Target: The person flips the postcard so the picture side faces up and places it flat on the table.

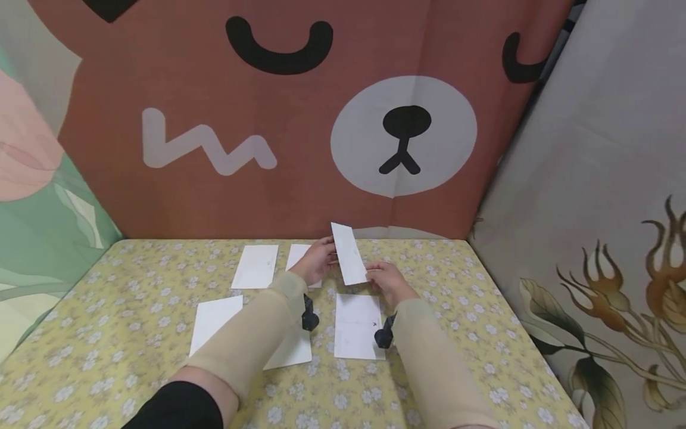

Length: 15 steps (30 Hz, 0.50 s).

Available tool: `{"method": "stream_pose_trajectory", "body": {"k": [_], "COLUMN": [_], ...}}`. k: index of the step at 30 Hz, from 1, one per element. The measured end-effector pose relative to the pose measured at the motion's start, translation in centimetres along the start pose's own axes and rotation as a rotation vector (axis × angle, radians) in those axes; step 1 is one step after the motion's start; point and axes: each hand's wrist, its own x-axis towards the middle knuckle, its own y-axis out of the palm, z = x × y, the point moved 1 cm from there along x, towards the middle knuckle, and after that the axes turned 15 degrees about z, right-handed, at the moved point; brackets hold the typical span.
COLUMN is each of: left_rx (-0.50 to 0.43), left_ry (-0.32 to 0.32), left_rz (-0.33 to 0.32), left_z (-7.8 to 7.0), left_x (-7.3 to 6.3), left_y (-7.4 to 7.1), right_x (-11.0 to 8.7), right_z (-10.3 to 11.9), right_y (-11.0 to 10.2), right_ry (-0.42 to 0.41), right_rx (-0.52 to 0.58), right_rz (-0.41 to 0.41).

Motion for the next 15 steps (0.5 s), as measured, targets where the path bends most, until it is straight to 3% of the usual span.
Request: {"method": "stream_pose_trajectory", "body": {"k": [5,10,15], "left_rx": [-0.068,-0.028,0.015], "left_ry": [-0.031,-0.048,-0.014], "left_rz": [0.048,0.099,0.025], "left_z": [0.15,0.22,0.11], "left_x": [-0.02,0.02,0.11], "left_y": [0.22,0.33,0.53], "right_x": [-0.33,-0.50,-0.70], "right_z": [0.70,0.70,0.96], "right_y": [0.61,0.60,0.08], "right_ry": [0.009,0.066,0.048], "right_rx": [-0.004,-0.004,-0.017], "right_rz": [0.117,0.165,0.165]}}
